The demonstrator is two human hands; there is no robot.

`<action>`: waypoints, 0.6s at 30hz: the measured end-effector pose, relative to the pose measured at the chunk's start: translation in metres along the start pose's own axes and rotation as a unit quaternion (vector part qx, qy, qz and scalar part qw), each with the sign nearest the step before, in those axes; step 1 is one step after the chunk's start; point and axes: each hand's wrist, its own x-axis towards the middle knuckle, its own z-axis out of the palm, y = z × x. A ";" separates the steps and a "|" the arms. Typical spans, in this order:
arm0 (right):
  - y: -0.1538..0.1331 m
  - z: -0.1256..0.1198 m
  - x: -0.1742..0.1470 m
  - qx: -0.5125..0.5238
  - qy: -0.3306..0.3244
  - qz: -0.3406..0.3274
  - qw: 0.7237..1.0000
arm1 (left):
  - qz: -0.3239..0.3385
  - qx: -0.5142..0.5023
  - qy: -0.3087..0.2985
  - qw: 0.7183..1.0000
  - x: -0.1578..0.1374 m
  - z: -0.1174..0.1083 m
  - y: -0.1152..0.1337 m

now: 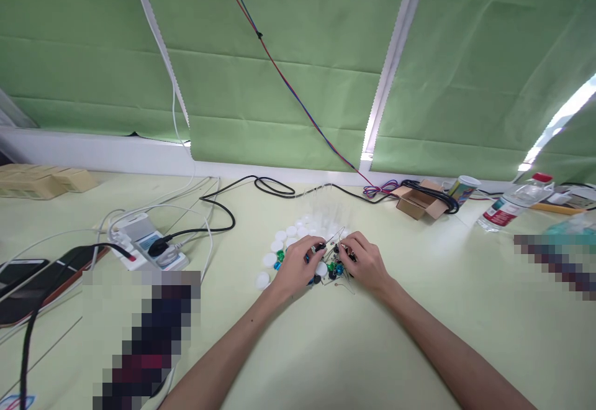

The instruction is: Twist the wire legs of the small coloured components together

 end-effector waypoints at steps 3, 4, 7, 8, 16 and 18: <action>-0.002 0.000 0.000 0.037 0.004 0.036 0.999 | -0.008 -0.019 -0.010 1.000 0.000 0.000 0.002; -0.002 0.000 0.000 0.053 0.009 0.054 0.997 | -0.011 -0.025 -0.015 1.000 0.000 0.000 0.003; -0.005 -0.002 0.002 0.094 0.035 0.113 0.989 | -0.022 -0.041 -0.023 0.999 0.001 -0.001 0.006; -0.007 -0.003 0.004 0.108 0.042 0.132 0.985 | -0.025 -0.045 -0.026 0.998 0.001 -0.001 0.007; -0.016 0.001 0.007 0.299 -0.006 0.258 0.919 | -0.005 -0.051 -0.053 0.997 -0.001 0.001 0.007; -0.017 0.004 0.005 0.335 0.000 0.288 0.897 | -0.003 -0.048 -0.053 0.997 -0.002 0.002 0.007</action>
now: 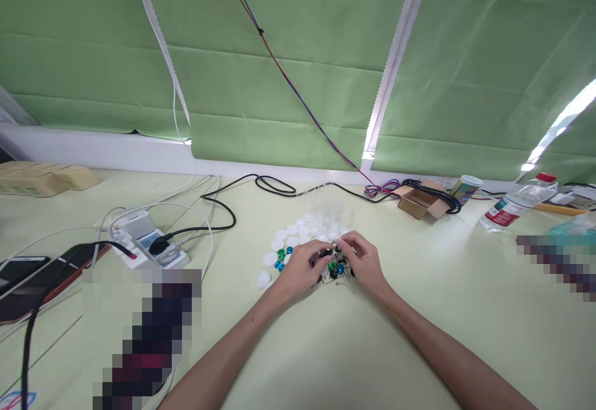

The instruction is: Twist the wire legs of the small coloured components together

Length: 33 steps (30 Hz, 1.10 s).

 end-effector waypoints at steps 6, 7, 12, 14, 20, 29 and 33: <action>0.001 0.004 -0.001 0.071 0.008 0.074 0.995 | 0.001 0.009 0.002 1.000 0.000 0.000 -0.001; 0.001 0.004 -0.001 0.077 0.011 0.079 0.994 | 0.003 0.010 0.003 1.000 0.000 0.000 -0.001; -0.001 0.004 -0.002 0.086 0.025 0.086 0.992 | 0.003 0.007 0.004 1.000 0.000 0.000 -0.001; -0.002 0.004 -0.002 0.087 0.025 0.086 0.992 | 0.006 0.010 0.001 1.000 0.000 0.000 -0.002; -0.001 0.005 -0.002 0.090 0.021 0.088 0.992 | 0.003 0.012 0.005 1.000 0.000 0.000 -0.001; -0.003 0.005 -0.003 0.085 -0.005 0.098 0.991 | -0.002 0.009 0.003 1.000 -0.001 0.001 0.000; -0.002 0.005 -0.003 0.081 -0.012 0.098 0.992 | -0.001 0.008 0.000 1.000 -0.001 0.000 0.001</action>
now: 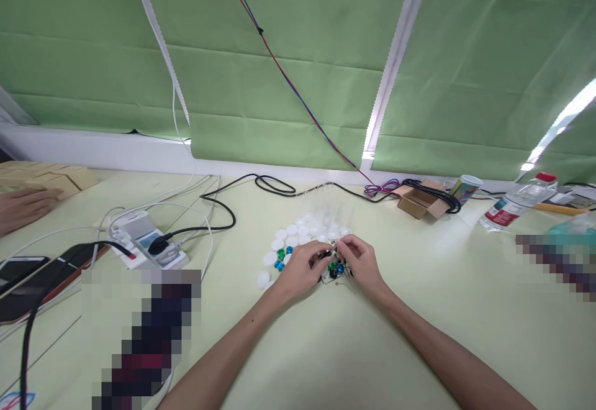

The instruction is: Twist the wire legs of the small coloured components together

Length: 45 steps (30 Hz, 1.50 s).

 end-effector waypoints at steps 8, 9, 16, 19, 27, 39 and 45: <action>0.002 -0.001 0.001 -0.048 0.012 -0.021 0.999 | -0.059 -0.069 0.034 0.995 0.004 -0.005 0.001; 0.002 -0.001 0.001 -0.056 0.021 -0.019 0.998 | -0.066 -0.087 0.048 0.993 0.005 -0.005 0.000; 0.001 0.002 -0.004 -0.191 0.028 -0.108 0.975 | -0.129 -0.265 0.122 0.948 0.010 -0.007 -0.007; 0.001 0.002 -0.008 -0.262 -0.029 -0.182 0.947 | -0.138 -0.303 0.124 0.935 0.010 -0.008 -0.009; -0.010 -0.002 -0.010 -0.386 -0.189 -0.287 0.856 | -0.156 -0.356 0.128 0.913 0.010 -0.005 -0.013; -0.011 0.016 -0.025 -0.420 -0.254 -0.335 0.804 | -0.166 -0.372 0.135 0.903 0.010 -0.006 -0.010; -0.006 0.018 -0.026 -0.444 -0.254 -0.331 0.793 | -0.168 -0.371 0.131 0.904 0.010 -0.005 -0.009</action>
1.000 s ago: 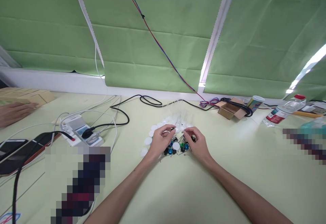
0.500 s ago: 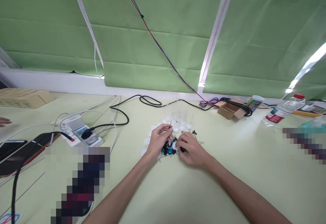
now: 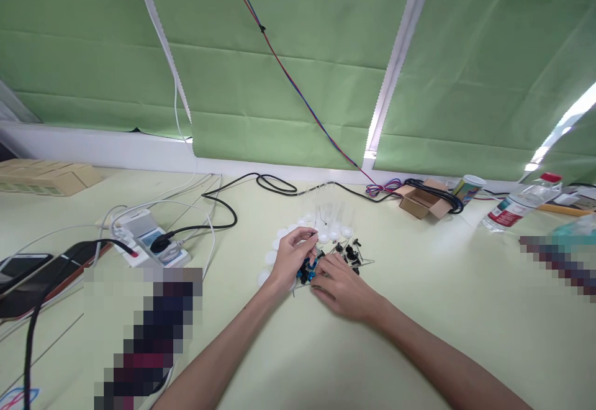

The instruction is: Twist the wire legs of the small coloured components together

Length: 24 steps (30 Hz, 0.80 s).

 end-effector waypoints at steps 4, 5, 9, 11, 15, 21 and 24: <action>0.001 0.002 0.000 -0.011 -0.006 0.000 1.000 | -0.004 -0.001 -0.006 1.000 -0.001 0.000 0.001; 0.001 0.002 0.000 -0.013 -0.006 0.000 1.000 | -0.006 -0.001 -0.007 1.000 -0.001 0.000 0.001; 0.001 0.004 0.000 -0.018 0.003 0.004 1.000 | -0.009 -0.002 -0.011 1.000 -0.001 0.001 0.002; 0.002 0.005 0.000 -0.021 0.003 0.005 1.000 | -0.012 -0.004 -0.014 1.000 -0.001 0.001 0.002; 0.001 0.006 0.000 -0.028 -0.003 0.004 1.000 | -0.024 -0.010 -0.021 0.999 -0.001 0.001 0.002; 0.004 0.002 0.001 0.009 0.019 0.009 1.000 | -0.045 -0.040 -0.032 0.998 -0.002 0.002 0.004; 0.012 -0.003 0.000 0.056 0.059 0.032 0.996 | -0.056 -0.059 -0.036 0.996 -0.001 0.001 0.004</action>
